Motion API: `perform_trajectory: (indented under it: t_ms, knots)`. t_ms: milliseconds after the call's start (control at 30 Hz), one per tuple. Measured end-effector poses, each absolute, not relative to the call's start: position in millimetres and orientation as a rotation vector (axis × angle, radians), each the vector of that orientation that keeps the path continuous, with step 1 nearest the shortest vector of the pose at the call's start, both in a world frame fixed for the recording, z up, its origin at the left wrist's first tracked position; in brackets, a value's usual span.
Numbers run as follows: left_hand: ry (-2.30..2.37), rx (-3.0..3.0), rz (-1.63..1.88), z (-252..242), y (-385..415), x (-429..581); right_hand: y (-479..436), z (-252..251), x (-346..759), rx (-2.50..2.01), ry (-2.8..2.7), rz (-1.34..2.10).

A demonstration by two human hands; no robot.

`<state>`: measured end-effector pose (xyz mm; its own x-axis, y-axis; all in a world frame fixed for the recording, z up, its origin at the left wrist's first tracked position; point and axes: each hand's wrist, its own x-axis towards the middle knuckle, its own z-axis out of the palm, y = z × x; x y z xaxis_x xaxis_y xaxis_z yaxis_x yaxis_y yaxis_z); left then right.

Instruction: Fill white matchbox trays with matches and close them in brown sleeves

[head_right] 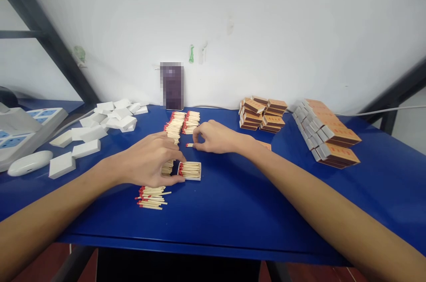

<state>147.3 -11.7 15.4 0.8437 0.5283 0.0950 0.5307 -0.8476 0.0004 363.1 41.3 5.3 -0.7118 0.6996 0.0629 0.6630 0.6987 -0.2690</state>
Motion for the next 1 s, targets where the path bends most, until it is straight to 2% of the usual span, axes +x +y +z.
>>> perform_trajectory:
  t_ms: [400, 1000]
  knots:
    - [-0.857, -2.983, -0.134, 15.2, -11.8, 147.1, 56.3, -18.0, 360.1, -1.166, -2.551, 0.168]
    - [-0.862, -2.982, -0.144, 15.2, -12.3, 147.4, 59.0, -21.8, 360.3, -1.096, -2.569, 0.253]
